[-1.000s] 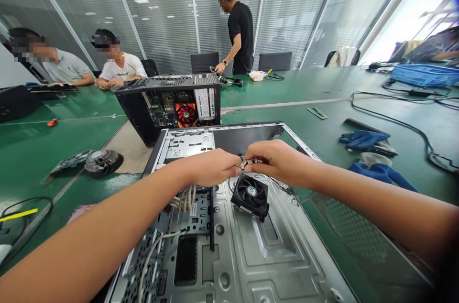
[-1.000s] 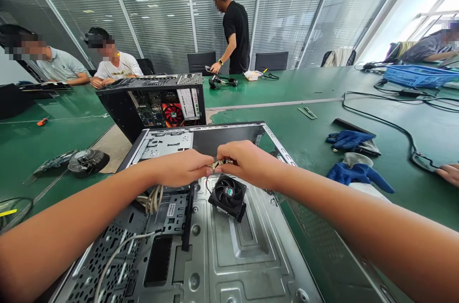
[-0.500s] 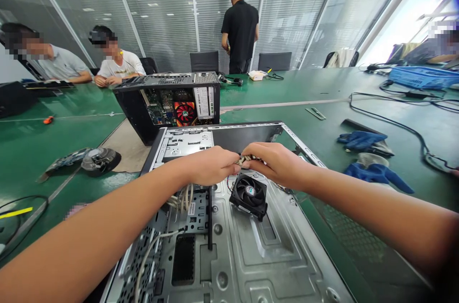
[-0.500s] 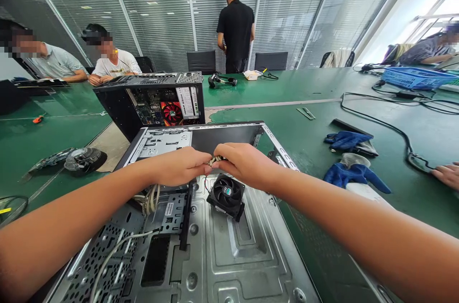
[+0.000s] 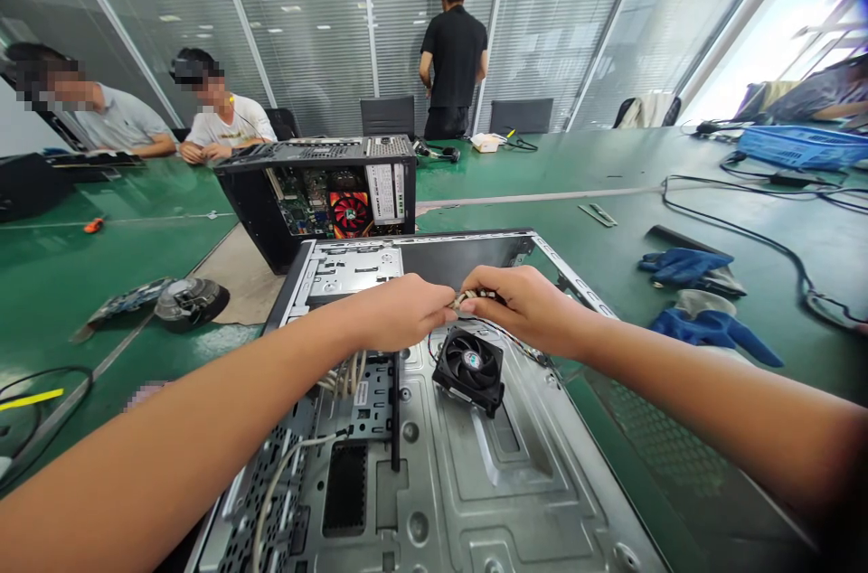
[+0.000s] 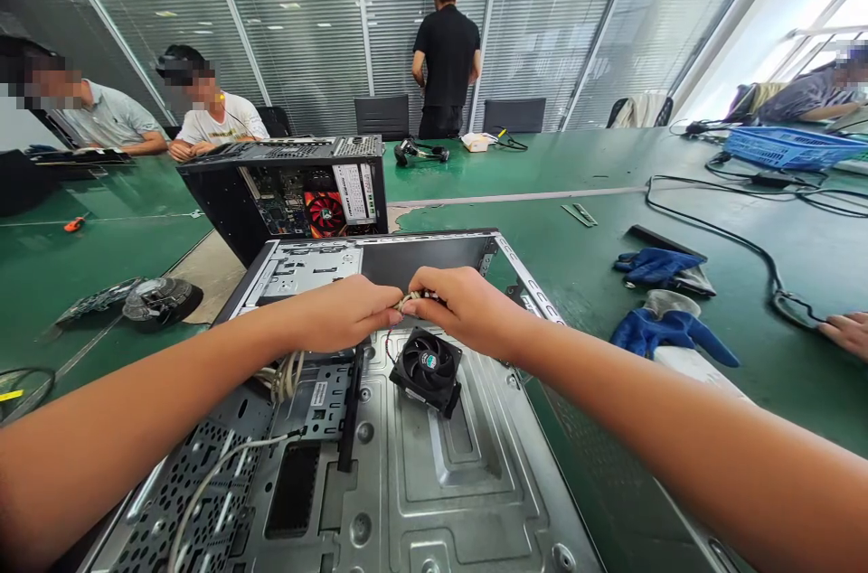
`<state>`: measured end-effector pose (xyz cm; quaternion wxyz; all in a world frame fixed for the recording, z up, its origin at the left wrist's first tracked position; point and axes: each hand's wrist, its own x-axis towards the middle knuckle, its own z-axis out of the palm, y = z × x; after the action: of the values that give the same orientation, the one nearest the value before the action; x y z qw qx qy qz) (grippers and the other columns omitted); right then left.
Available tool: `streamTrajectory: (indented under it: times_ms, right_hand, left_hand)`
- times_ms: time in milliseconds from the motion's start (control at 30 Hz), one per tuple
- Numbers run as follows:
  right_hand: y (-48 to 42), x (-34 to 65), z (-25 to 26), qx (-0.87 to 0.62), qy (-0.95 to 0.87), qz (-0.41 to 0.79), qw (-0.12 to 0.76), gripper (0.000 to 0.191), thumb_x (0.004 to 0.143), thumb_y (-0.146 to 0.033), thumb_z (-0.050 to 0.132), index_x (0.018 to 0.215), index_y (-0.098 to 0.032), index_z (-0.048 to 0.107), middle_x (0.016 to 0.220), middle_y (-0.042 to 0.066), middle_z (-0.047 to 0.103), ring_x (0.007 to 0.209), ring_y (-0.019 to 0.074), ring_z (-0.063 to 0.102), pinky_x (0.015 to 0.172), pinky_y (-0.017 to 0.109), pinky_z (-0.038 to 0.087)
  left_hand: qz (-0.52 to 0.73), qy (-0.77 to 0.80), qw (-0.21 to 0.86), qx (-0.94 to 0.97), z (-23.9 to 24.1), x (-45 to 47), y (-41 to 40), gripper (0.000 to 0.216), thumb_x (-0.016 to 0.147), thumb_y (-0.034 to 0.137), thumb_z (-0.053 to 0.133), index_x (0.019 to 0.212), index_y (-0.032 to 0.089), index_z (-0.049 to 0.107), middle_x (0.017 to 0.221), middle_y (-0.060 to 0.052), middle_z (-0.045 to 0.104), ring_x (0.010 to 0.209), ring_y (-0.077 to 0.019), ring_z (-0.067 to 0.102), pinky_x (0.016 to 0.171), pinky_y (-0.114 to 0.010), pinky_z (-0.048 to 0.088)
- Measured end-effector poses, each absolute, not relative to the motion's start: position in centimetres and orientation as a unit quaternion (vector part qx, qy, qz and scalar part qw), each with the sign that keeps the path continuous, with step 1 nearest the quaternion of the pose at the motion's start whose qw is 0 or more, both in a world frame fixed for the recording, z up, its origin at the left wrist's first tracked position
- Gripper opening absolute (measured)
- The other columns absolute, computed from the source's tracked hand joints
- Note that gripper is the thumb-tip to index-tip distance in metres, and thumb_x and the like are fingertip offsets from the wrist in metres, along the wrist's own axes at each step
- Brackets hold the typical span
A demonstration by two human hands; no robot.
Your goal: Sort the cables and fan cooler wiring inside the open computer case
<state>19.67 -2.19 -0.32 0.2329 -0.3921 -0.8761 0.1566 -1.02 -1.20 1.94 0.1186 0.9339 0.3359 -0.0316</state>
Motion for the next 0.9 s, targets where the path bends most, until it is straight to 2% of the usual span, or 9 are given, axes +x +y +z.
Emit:
streamTrajectory:
  times_ms: [200,433,667,900]
  right_hand:
    - [-2.42,19.72,-0.15,-0.405,-0.872,0.144,0.235,0.018,0.087,-0.034,0.055,0.091,-0.017,0.061,0.071,0.0,0.062,0.059,0.0106,0.048,0.058,0.023,0.035]
    - [-2.85,19.97,0.05,-0.368,-0.89,0.121,0.241,0.021,0.091,-0.03,0.047,0.101,-0.017,0.061,0.09,0.006,0.068,0.075,0.0155,0.058,0.068,0.027,0.041]
    - [-2.97,19.86,0.38,-0.386,-0.883,0.119,0.239,0.027,0.095,-0.033,0.039,0.087,-0.016,0.059,0.067,0.001,0.058,0.061,0.0128,0.049,0.06,0.025,0.036]
    - [-2.69,19.9,0.07,-0.362,-0.895,0.105,0.237,0.021,0.093,-0.029,0.043,0.098,-0.017,0.059,0.08,0.004,0.065,0.067,0.0139,0.053,0.063,0.026,0.039]
  left_hand:
    - [-0.017,0.305,0.14,0.942,2.11,-1.12,-1.07,0.033,0.098,0.036,0.027,0.076,0.019,0.045,0.068,0.0,0.052,0.059,-0.0129,0.045,0.057,-0.026,0.032]
    - [-0.007,0.292,0.147,0.945,2.01,-1.24,-0.84,0.032,0.097,0.036,0.028,0.073,0.019,0.042,0.067,0.001,0.049,0.058,-0.0126,0.043,0.057,-0.026,0.032]
    - [0.017,0.296,0.125,0.947,2.13,-1.02,-1.18,0.035,0.097,0.039,0.026,0.073,0.02,0.042,0.064,0.001,0.049,0.056,-0.0128,0.041,0.057,-0.027,0.03]
    - [-0.018,0.316,0.103,0.943,2.36,-0.92,-1.26,0.034,0.098,0.037,0.029,0.076,0.019,0.048,0.066,0.0,0.053,0.056,-0.0128,0.044,0.056,-0.027,0.03]
